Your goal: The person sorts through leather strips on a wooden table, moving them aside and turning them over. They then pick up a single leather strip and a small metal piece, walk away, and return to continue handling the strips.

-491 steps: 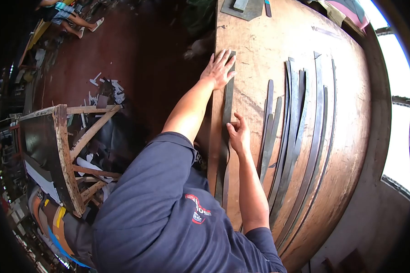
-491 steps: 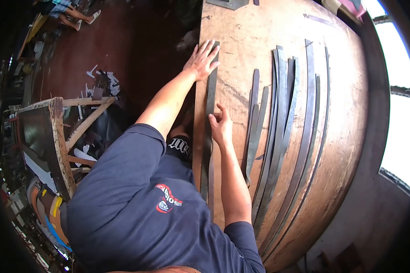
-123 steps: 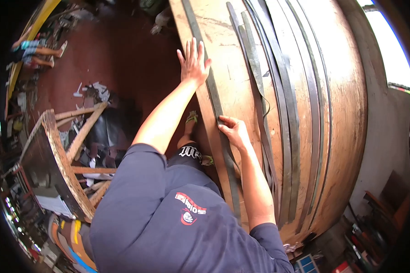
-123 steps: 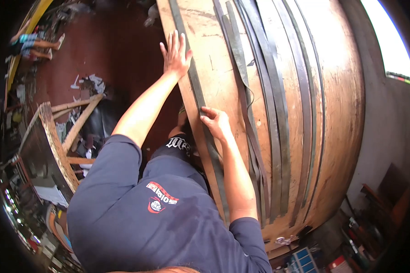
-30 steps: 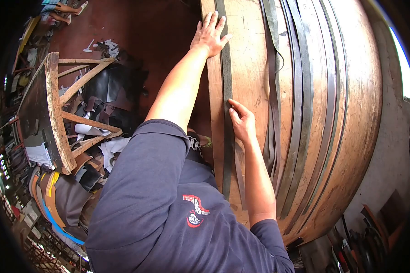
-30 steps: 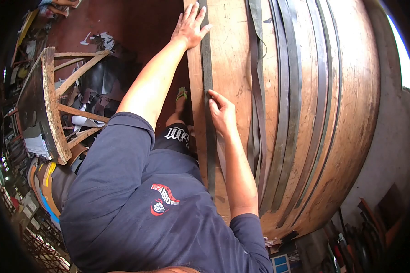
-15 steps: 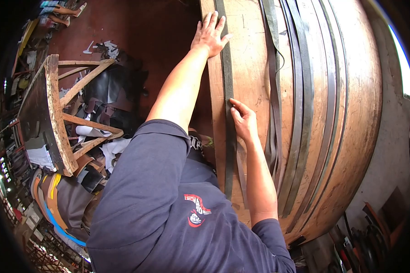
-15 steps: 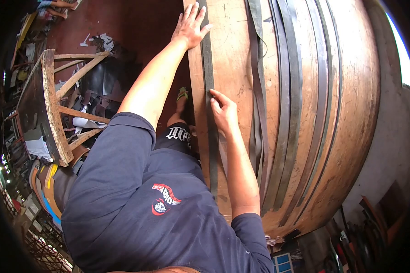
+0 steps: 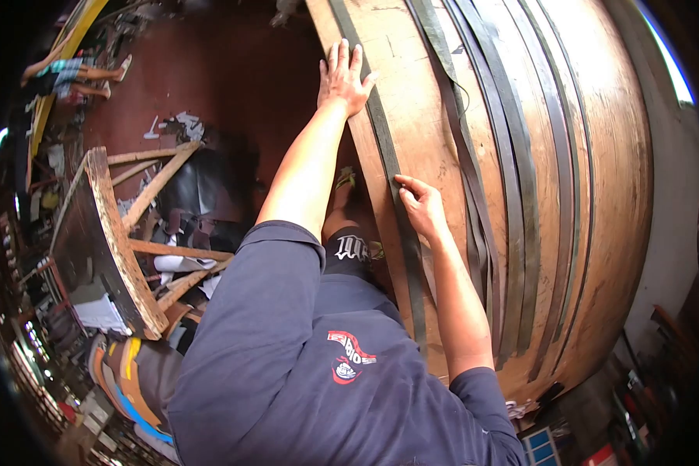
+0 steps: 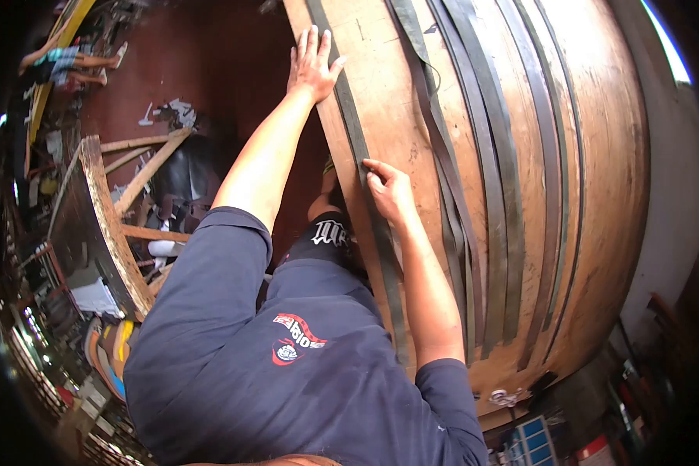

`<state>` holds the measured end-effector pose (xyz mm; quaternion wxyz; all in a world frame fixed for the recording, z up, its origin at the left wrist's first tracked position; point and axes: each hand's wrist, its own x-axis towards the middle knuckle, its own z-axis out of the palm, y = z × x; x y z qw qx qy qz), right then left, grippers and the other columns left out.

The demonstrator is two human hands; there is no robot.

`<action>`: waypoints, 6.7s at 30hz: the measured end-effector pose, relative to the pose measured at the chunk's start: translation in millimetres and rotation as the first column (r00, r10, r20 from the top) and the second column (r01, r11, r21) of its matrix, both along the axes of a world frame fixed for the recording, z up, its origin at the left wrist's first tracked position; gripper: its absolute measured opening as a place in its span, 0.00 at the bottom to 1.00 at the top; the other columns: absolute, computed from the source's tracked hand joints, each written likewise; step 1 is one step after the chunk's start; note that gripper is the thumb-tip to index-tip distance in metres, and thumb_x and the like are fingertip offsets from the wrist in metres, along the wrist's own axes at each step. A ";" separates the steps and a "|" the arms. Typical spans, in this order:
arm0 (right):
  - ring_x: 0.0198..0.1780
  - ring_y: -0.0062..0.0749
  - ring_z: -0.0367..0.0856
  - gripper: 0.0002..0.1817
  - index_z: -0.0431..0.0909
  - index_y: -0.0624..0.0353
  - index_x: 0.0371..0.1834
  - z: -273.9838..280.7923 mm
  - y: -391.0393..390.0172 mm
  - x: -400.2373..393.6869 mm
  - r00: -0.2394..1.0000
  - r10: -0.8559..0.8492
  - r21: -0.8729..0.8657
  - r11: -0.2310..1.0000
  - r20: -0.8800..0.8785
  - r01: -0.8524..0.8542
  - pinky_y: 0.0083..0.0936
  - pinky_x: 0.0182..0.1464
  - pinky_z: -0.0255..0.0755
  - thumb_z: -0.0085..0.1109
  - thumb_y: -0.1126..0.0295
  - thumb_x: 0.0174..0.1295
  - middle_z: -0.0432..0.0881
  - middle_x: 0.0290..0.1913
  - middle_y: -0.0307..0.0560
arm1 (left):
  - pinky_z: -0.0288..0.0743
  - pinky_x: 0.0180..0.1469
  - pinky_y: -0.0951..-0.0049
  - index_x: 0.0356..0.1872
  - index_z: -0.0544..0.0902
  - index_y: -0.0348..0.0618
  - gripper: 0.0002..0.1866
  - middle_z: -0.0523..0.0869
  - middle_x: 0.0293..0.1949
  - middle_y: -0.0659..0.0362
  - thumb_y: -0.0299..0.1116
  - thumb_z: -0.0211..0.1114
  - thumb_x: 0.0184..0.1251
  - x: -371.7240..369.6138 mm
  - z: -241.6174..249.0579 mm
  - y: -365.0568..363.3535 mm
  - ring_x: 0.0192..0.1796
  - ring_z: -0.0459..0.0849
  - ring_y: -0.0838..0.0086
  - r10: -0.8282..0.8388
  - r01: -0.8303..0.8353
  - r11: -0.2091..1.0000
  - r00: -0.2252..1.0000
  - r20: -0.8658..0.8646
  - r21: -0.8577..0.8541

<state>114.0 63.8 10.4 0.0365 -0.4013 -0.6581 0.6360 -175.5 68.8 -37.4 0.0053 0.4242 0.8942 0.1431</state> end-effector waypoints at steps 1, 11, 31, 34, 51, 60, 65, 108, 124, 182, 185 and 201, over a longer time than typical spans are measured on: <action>0.37 0.18 0.77 0.16 0.82 0.62 0.54 -1.7 -0.9 0.0 1.000 -0.009 -0.010 1.000 -0.006 0.009 0.18 0.43 0.72 0.55 0.73 0.65 0.85 0.36 0.42 | 0.35 0.78 0.50 0.76 0.55 0.46 0.39 0.43 0.79 0.50 0.59 0.47 0.73 -0.7 0.9 -0.3 0.81 0.37 0.60 -0.016 0.016 1.000 1.000 -0.007 0.002; 0.45 0.35 0.86 0.16 0.82 0.60 0.52 17.0 -5.4 -4.9 0.995 -0.077 0.022 0.997 0.064 0.076 0.28 0.52 0.76 0.54 0.71 0.62 0.87 0.45 0.53 | 0.36 0.75 0.38 0.74 0.60 0.45 0.41 0.55 0.77 0.49 0.59 0.54 0.66 62.2 10.2 -44.3 0.79 0.48 0.54 -0.874 0.892 0.434 0.451 -0.182 0.127; 0.49 0.32 0.84 0.19 0.81 0.59 0.55 24.2 -8.8 -5.4 0.988 -0.073 -0.074 0.994 0.135 0.083 0.29 0.54 0.75 0.62 0.70 0.59 0.86 0.47 0.51 | 0.43 0.74 0.38 0.72 0.56 0.26 0.41 0.48 0.76 0.36 0.53 0.48 0.72 -3.3 31.3 -4.0 0.78 0.44 0.44 -0.350 0.339 0.933 0.933 -0.084 -0.125; 0.51 0.25 0.80 0.26 0.75 0.59 0.62 19.5 -10.5 0.5 0.998 -0.042 -0.023 0.999 0.047 0.043 0.25 0.57 0.73 0.67 0.76 0.57 0.84 0.52 0.47 | 0.38 0.74 0.37 0.74 0.53 0.30 0.43 0.45 0.77 0.37 0.53 0.54 0.70 78.5 25.5 -31.9 0.79 0.41 0.47 -0.202 0.208 0.978 0.972 0.121 -0.033; 0.49 0.34 0.82 0.34 0.66 0.62 0.69 -13.2 -10.6 34.0 0.994 0.066 -0.125 0.989 -0.090 -0.077 0.28 0.54 0.76 0.66 0.75 0.57 0.82 0.54 0.58 | 0.34 0.78 0.47 0.76 0.55 0.40 0.39 0.46 0.79 0.50 0.55 0.50 0.72 103.8 11.3 -38.8 0.81 0.40 0.60 -0.010 0.006 0.993 0.999 -0.036 -0.120; 0.56 0.29 0.74 0.31 0.65 0.60 0.70 -7.4 -4.3 32.9 0.960 0.086 -0.299 0.939 -0.266 -0.167 0.26 0.59 0.70 0.58 0.82 0.60 0.69 0.69 0.54 | 0.35 0.78 0.47 0.75 0.58 0.40 0.39 0.48 0.79 0.50 0.56 0.50 0.72 103.1 10.9 -40.7 0.81 0.43 0.61 -0.001 -0.001 0.998 0.999 -0.034 -0.060; 0.73 0.28 0.58 0.31 0.66 0.56 0.71 2.0 -4.7 35.6 0.933 0.228 -0.188 0.940 -0.280 -0.286 0.28 0.76 0.45 0.57 0.82 0.63 0.65 0.71 0.48 | 0.35 0.78 0.48 0.75 0.57 0.41 0.39 0.47 0.79 0.50 0.56 0.50 0.72 102.2 8.0 -39.5 0.81 0.43 0.62 -0.004 0.000 0.997 0.999 -0.050 -0.073; 0.45 0.30 0.83 0.23 0.78 0.59 0.61 -6.1 -31.0 61.4 0.999 0.054 0.018 0.998 0.010 -0.054 0.26 0.52 0.74 0.63 0.73 0.60 0.86 0.45 0.54 | 0.35 0.79 0.50 0.77 0.53 0.46 0.39 0.45 0.79 0.55 0.59 0.46 0.73 102.4 5.1 -38.0 0.81 0.39 0.66 0.015 -0.023 0.993 0.997 -0.069 -0.112; 0.43 0.28 0.83 0.24 0.78 0.60 0.61 -13.6 -32.5 61.5 0.999 0.033 0.003 0.999 -0.005 -0.033 0.25 0.50 0.75 0.64 0.73 0.59 0.86 0.43 0.53 | 0.35 0.78 0.49 0.77 0.54 0.45 0.39 0.45 0.79 0.54 0.59 0.46 0.73 102.3 6.5 -38.0 0.81 0.40 0.65 0.012 -0.017 0.995 0.998 -0.054 -0.098; 0.54 0.42 0.81 0.40 0.58 0.52 0.75 24.1 -53.9 131.8 0.988 0.149 0.005 0.989 0.050 -0.149 0.34 0.58 0.75 0.65 0.74 0.58 0.80 0.56 0.61 | 0.32 0.78 0.45 0.76 0.51 0.37 0.45 0.45 0.79 0.48 0.59 0.52 0.68 172.2 13.9 -83.9 0.80 0.40 0.57 -0.175 0.174 0.983 0.984 -0.017 -0.065; 0.42 0.33 0.81 0.39 0.60 0.49 0.74 21.8 -56.7 140.5 0.978 0.192 0.051 0.979 0.082 -0.197 0.30 0.51 0.76 0.66 0.74 0.58 0.83 0.46 0.54 | 0.30 0.78 0.48 0.76 0.51 0.38 0.45 0.44 0.79 0.50 0.59 0.50 0.68 173.5 21.6 -83.7 0.81 0.39 0.60 -0.161 0.156 0.974 0.987 -0.014 -0.164; 0.38 0.17 0.78 0.22 0.78 0.60 0.61 -11.5 -55.9 143.5 0.981 0.148 -0.152 0.974 -0.123 -0.166 0.18 0.45 0.74 0.62 0.76 0.62 0.84 0.38 0.39 | 0.29 0.79 0.52 0.77 0.49 0.45 0.40 0.44 0.80 0.54 0.59 0.44 0.73 173.1 14.5 -83.4 0.81 0.39 0.65 -0.143 0.130 0.974 0.988 -0.060 -0.184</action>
